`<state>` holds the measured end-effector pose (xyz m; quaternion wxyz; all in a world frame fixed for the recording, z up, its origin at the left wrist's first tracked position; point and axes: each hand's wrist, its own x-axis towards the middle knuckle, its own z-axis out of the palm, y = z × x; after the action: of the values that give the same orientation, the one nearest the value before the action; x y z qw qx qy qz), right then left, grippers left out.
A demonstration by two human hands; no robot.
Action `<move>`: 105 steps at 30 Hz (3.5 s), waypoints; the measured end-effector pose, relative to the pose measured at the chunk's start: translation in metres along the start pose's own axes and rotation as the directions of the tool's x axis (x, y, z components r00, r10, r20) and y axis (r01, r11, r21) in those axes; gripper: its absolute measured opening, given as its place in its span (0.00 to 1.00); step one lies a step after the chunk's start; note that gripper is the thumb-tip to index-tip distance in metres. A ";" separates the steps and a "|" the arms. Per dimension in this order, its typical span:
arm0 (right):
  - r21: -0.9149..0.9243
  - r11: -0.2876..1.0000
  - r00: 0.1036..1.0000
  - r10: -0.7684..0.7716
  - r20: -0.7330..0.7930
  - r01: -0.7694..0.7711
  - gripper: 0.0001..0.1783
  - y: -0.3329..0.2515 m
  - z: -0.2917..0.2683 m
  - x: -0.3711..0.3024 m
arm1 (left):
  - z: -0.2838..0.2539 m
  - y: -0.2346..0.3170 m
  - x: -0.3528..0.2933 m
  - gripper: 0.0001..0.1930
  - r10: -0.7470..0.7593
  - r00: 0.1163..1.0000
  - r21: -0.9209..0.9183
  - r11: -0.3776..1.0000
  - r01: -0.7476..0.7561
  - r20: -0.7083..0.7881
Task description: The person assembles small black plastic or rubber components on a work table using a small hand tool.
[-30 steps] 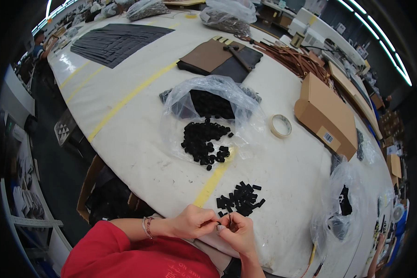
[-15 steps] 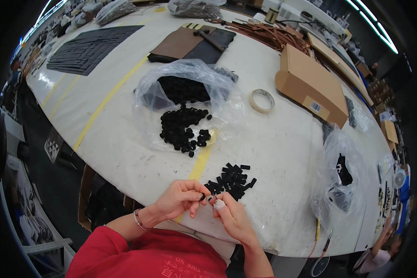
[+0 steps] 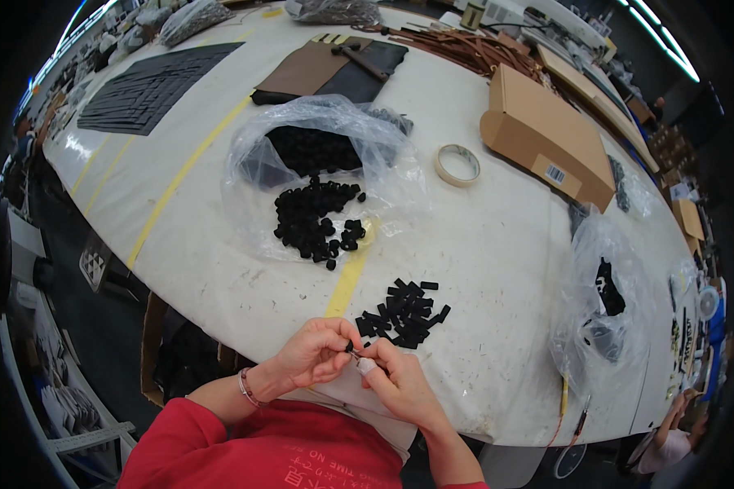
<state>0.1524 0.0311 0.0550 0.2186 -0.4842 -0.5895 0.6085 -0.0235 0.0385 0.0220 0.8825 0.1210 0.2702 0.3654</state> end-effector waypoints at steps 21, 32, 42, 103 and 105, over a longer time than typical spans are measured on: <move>-0.188 0.958 0.860 -0.279 -0.427 0.217 0.05 0.017 0.017 0.015 | 0.014 -0.032 0.004 0.03 0.743 0.668 0.586 0.527 -0.616 0.035; -0.698 0.576 0.630 -0.742 -0.228 0.426 0.11 0.030 0.016 0.013 | 0.007 -0.013 -0.003 0.13 -0.147 0.987 -0.308 0.938 0.161 0.068; 0.517 0.830 0.953 -0.057 -0.297 0.211 0.13 0.013 0.030 0.006 | 0.024 -0.002 -0.004 0.07 0.118 0.975 -0.026 0.992 -0.125 -0.188; 0.826 0.494 0.957 -0.224 -0.182 0.273 0.19 0.090 -0.082 0.001 | -0.297 -0.105 -0.238 0.20 0.504 -0.128 0.221 0.574 0.788 -0.854; 0.821 0.498 0.957 -0.215 -0.194 0.279 0.19 0.091 -0.082 0.000 | -0.295 -0.106 -0.236 0.20 0.525 -0.141 0.225 0.572 0.789 -0.839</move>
<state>0.2493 0.0538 -0.0161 0.5280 -0.2495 -0.2794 0.7621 -0.2677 -0.1992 -0.1731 0.2226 0.1404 0.9644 0.0267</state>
